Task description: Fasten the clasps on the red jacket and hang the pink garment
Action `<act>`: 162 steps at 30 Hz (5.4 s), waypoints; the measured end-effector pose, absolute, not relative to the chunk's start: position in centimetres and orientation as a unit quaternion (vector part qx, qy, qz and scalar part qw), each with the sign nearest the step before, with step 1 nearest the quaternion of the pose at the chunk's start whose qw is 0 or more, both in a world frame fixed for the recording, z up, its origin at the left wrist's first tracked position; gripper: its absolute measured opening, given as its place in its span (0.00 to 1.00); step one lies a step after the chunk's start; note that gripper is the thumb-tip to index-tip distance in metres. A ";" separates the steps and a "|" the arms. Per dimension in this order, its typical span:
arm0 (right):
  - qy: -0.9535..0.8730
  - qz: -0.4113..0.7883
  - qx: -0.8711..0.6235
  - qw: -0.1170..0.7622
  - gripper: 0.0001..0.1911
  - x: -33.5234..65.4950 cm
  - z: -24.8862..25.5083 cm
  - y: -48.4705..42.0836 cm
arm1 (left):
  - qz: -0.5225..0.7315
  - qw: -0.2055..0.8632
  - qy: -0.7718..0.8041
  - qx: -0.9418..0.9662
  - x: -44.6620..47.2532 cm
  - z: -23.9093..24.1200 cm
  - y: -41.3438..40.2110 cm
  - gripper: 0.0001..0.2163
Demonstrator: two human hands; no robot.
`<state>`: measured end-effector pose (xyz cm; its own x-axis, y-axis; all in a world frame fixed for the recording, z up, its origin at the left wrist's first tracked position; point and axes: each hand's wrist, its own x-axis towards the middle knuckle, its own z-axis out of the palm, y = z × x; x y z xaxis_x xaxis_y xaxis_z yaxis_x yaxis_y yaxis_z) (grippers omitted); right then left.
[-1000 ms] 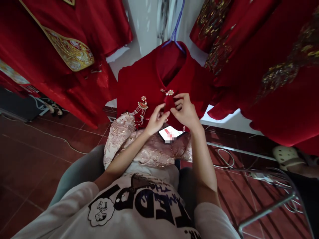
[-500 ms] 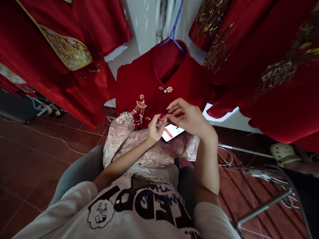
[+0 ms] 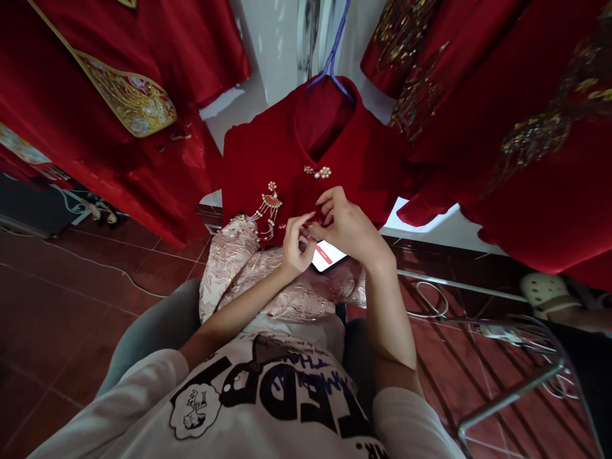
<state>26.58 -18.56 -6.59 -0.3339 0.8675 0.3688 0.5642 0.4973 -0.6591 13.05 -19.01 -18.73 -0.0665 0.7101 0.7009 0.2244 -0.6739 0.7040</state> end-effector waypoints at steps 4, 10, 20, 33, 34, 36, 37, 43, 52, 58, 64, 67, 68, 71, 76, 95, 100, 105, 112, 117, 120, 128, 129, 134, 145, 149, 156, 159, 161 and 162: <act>-0.783 0.200 -0.454 0.374 0.20 27.1 -6.2 -18.5 | 0.653 0.170 0.341 0.654 12.9 -18.4 -19.2 0.21; -0.767 0.170 -0.454 0.420 0.18 28.8 -4.8 -19.5 | 0.651 0.156 0.435 0.601 12.1 -18.8 -17.7 0.31; -0.758 0.226 -0.417 0.449 0.20 27.1 -5.0 -19.4 | 0.676 0.187 0.396 0.592 9.2 -18.9 -16.1 0.35; -0.700 0.245 -0.438 0.508 0.23 20.4 -10.2 -13.0 | 0.656 0.308 0.388 0.569 6.7 -18.8 -12.7 0.23; -0.700 0.251 -0.436 0.507 0.22 20.0 -10.3 -12.6 | 0.654 0.314 0.385 0.571 6.4 -18.7 -12.6 0.23; -0.702 0.255 -0.439 0.499 0.21 19.2 -10.3 -12.0 | 0.658 0.319 0.380 0.567 5.9 -18.6 -12.3 0.23; -0.703 0.253 -0.444 0.494 0.20 19.0 -10.3 -11.9 | 0.663 0.320 0.381 0.560 5.7 -18.6 -12.2 0.23; -0.698 0.236 -0.456 0.499 0.20 18.4 -10.4 -11.5 | 0.675 0.332 0.401 0.523 5.3 -18.1 -11.9 0.21; -0.708 0.183 -0.421 0.537 0.14 17.6 -11.6 -11.2 | 0.717 0.238 0.409 0.512 5.1 -16.9 -11.4 0.12; -0.712 0.173 -0.408 0.544 0.14 17.7 -11.9 -10.8 | 0.707 0.206 0.413 0.536 4.5 -16.4 -11.7 0.08; -0.712 0.173 -0.416 0.539 0.13 17.6 -11.7 -10.9 | 0.698 0.207 0.418 0.543 4.7 -16.3 -11.6 0.08; -0.713 0.172 -0.416 0.538 0.13 17.7 -11.6 -10.9 | 0.688 0.201 0.434 0.546 4.6 -16.2 -11.5 0.07; -0.713 0.171 -0.417 0.537 0.13 17.7 -11.6 -10.9 | 0.686 0.199 0.437 0.546 4.6 -16.2 -11.5 0.07; -0.716 0.170 -0.421 0.531 0.13 17.8 -11.7 -10.8 | 0.679 0.198 0.443 0.551 4.4 -16.3 -11.4 0.07; -0.714 0.172 -0.423 0.530 0.12 17.7 -11.6 -10.5 | 0.662 0.208 0.436 0.573 4.0 -16.3 -11.0 0.06; -0.761 0.199 -0.469 0.402 0.08 28.0 -10.3 -13.7 | 0.490 0.070 0.536 0.684 6.4 -22.9 -15.9 0.18; -0.779 0.226 -0.525 0.259 0.05 29.0 -9.3 -14.6 | 0.396 0.003 0.580 0.712 5.9 -23.4 -15.3 0.25; -0.783 0.203 -0.548 0.212 0.11 28.5 -9.9 -14.6 | 0.385 -0.022 0.590 0.709 6.0 -23.5 -15.2 0.14; -0.782 0.152 -0.568 0.205 0.09 27.8 -10.9 -13.8 | 0.454 -0.013 0.561 0.692 5.7 -23.5 -15.7 0.08; -0.790 0.158 -0.555 0.207 0.06 27.7 -11.4 -13.6 | 0.501 0.058 0.530 0.682 5.7 -23.5 -16.4 0.07; -0.799 0.135 -0.536 0.237 0.06 27.6 -11.6 -13.3 | 0.549 0.082 0.521 0.649 5.8 -23.7 -16.4 0.06; -0.799 0.255 -0.467 0.280 0.06 24.7 -11.7 -14.3 | 0.619 0.164 0.471 0.607 5.8 -24.3 -15.9 0.09; -0.800 0.275 -0.456 0.276 0.06 24.0 -12.0 -14.3 | 0.620 0.172 0.471 0.603 5.8 -24.4 -15.9 0.09; -0.796 0.284 -0.442 0.302 0.05 21.4 -14.3 -13.8 | 0.615 0.203 0.480 0.592 5.8 -24.5 -15.9 0.11; -0.794 0.250 -0.438 0.338 0.03 21.5 -15.8 -13.0 | 0.606 0.218 0.486 0.591 5.8 -24.4 -15.8 0.09; -0.799 0.262 -0.422 0.339 0.03 21.8 -16.4 -12.7 | 0.598 0.218 0.492 0.594 5.7 -24.4 -15.6 0.08; -0.817 0.233 -0.405 0.338 0.02 22.1 -16.9 -12.7 | 0.588 0.195 0.487 0.616 5.4 -24.3 -15.7 0.09; -0.810 0.239 -0.409 0.345 0.01 22.0 -17.3 -12.7 | 0.590 0.191 0.481 0.619 5.2 -24.5 -15.6 0.08; -0.805 0.242 -0.415 0.347 0.01 21.9 -17.6 -12.6 | 0.584 0.189 0.484 0.624 5.2 -24.5 -15.5 0.07; -0.803 0.242 -0.420 0.346 0.01 21.8 -17.7 -12.6 | 0.580 0.187 0.488 0.625 5.2 -24.5 -15.5 0.07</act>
